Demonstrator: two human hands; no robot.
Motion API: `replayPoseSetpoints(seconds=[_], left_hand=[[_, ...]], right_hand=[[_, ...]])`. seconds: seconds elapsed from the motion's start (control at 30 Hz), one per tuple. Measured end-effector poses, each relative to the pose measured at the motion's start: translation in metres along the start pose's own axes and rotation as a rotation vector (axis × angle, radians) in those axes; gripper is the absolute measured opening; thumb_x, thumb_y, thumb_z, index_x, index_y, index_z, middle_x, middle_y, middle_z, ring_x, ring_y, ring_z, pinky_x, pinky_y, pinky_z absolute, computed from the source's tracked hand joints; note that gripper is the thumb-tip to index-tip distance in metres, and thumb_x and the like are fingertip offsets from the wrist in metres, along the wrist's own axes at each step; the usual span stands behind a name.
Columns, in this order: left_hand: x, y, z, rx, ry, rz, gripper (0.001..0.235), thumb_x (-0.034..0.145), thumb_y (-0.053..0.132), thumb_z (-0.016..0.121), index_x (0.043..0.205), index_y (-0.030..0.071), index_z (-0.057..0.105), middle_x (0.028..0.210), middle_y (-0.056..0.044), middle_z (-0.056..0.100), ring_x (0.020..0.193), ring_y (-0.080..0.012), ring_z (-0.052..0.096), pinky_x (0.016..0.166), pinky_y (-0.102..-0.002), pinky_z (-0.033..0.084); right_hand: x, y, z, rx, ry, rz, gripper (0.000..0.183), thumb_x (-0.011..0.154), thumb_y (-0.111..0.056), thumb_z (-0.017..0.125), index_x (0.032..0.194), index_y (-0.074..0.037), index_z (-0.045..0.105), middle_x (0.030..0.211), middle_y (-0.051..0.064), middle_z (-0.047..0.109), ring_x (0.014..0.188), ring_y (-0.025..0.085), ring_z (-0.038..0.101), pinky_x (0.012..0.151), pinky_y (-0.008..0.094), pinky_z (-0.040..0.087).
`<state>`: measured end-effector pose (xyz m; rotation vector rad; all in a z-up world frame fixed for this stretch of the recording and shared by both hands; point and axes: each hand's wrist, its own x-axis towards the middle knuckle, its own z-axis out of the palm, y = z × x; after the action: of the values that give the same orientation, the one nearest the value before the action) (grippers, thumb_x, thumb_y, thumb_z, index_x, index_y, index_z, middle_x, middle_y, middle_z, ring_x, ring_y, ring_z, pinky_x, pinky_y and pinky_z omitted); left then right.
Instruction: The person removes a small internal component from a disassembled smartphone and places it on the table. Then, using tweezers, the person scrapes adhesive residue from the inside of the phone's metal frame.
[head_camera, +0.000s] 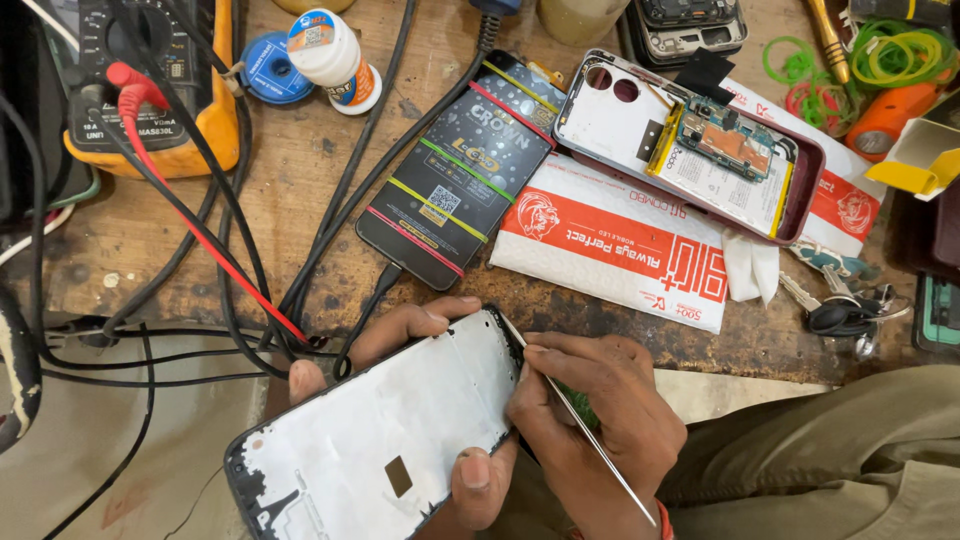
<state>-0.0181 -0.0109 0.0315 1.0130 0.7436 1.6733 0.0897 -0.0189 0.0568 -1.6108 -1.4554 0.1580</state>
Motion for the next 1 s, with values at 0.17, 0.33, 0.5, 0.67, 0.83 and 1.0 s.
replayPoseSetpoints(seconds=[0.17,0.33,0.5,0.67,0.83,1.0], left_hand=[[-0.001,0.007,-0.009,-0.036,-0.04,-0.118,0.096,0.101,0.04,0.08,0.157,0.033,0.003,0.135,-0.021,0.044,0.13,-0.0388,0.053,0.107,-0.054,0.054],[0.001,0.007,-0.006,-0.019,-0.031,-0.074,0.102,0.1,0.04,0.081,0.161,0.04,-0.001,0.138,-0.021,0.045,0.128,-0.0387,0.055,0.106,-0.054,0.055],[-0.002,0.003,0.003,-0.097,0.045,-0.047,0.101,0.098,0.039,0.083,0.161,0.04,0.004,0.135,-0.022,0.046,0.124,-0.0391,0.055,0.102,-0.055,0.054],[-0.004,0.002,0.003,-0.063,0.045,-0.012,0.097,0.099,0.04,0.082,0.161,0.039,0.008,0.132,-0.021,0.047,0.123,-0.0391,0.056,0.103,-0.054,0.054],[-0.004,0.001,0.007,-0.098,0.077,0.003,0.097,0.099,0.039,0.083,0.161,0.039,0.008,0.131,-0.021,0.047,0.121,-0.0396,0.057,0.101,-0.054,0.055],[-0.004,0.005,0.002,-0.073,0.044,-0.027,0.097,0.1,0.039,0.082,0.16,0.038,0.006,0.131,-0.021,0.046,0.123,-0.0397,0.056,0.101,-0.055,0.055]], right_hand=[[0.0,0.0,0.001,0.041,-0.017,0.079,0.027,0.074,0.004,0.081,0.098,-0.005,0.073,0.1,0.007,0.078,0.084,0.018,0.07,0.082,0.03,0.053],[-0.002,0.002,0.002,0.103,-0.037,0.142,0.024,0.076,0.004,0.081,0.098,-0.005,0.074,0.103,0.008,0.08,0.086,0.015,0.072,0.086,0.03,0.049],[-0.006,0.007,0.003,0.207,-0.019,0.156,0.022,0.08,0.005,0.079,0.1,-0.005,0.074,0.105,0.008,0.08,0.088,0.013,0.072,0.089,0.029,0.045],[-0.009,0.01,0.0,0.236,-0.033,0.111,0.023,0.079,0.006,0.078,0.099,-0.004,0.073,0.104,0.008,0.08,0.086,0.013,0.075,0.09,0.03,0.044],[-0.008,0.011,-0.001,0.19,0.017,0.07,0.024,0.078,0.007,0.077,0.097,-0.004,0.069,0.103,0.009,0.077,0.091,0.019,0.07,0.091,0.032,0.05],[-0.008,0.012,0.0,0.068,-0.01,0.009,0.025,0.075,0.006,0.078,0.095,-0.005,0.068,0.098,0.01,0.076,0.088,0.021,0.07,0.085,0.033,0.053]])
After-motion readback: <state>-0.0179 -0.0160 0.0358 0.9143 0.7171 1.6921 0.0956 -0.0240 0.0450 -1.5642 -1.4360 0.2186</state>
